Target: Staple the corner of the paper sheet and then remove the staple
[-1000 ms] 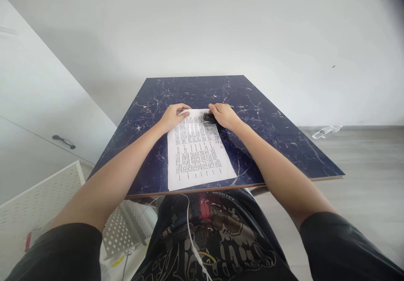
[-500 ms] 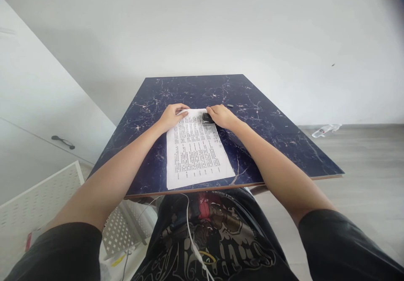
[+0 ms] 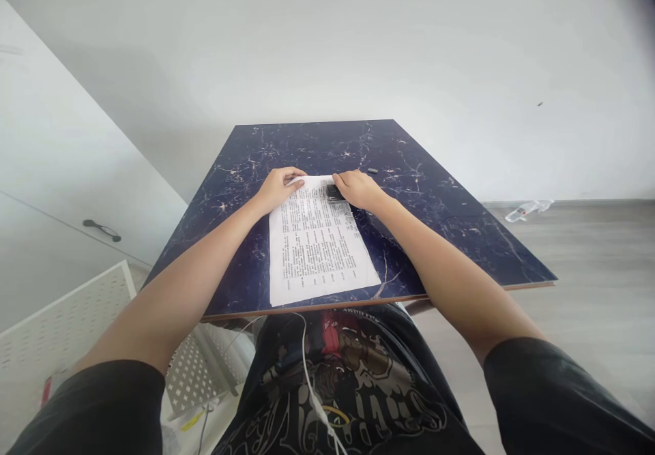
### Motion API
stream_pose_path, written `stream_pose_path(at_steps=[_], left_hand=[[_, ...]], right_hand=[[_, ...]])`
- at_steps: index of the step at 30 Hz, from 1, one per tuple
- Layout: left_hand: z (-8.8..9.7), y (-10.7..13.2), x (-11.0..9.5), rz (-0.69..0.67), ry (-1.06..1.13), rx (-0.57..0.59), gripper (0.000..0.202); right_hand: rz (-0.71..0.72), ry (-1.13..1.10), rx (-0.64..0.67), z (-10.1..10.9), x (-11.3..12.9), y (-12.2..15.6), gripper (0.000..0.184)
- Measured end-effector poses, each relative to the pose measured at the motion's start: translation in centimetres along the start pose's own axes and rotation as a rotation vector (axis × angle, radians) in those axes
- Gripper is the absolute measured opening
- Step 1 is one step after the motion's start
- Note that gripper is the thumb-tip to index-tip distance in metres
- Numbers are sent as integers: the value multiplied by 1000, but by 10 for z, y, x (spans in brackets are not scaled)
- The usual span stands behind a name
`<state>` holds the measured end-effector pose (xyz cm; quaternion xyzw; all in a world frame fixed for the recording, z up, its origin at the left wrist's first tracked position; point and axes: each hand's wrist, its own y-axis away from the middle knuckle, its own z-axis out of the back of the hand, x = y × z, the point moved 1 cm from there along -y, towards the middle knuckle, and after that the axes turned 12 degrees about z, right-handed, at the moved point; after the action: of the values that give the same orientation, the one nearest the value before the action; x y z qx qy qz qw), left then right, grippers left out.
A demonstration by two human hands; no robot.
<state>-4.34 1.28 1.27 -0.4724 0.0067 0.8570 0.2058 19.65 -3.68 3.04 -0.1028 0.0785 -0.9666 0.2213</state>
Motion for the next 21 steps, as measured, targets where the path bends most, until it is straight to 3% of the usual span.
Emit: stream_pose_path(at_steps=[13,21], left_hand=[[0,0,2,-17,9,0,18],[2,1,0,-20,-12,3,17]], right_hand=[[1,123,56,0,7,1,57],[113,251,26,-6,17,4,59]])
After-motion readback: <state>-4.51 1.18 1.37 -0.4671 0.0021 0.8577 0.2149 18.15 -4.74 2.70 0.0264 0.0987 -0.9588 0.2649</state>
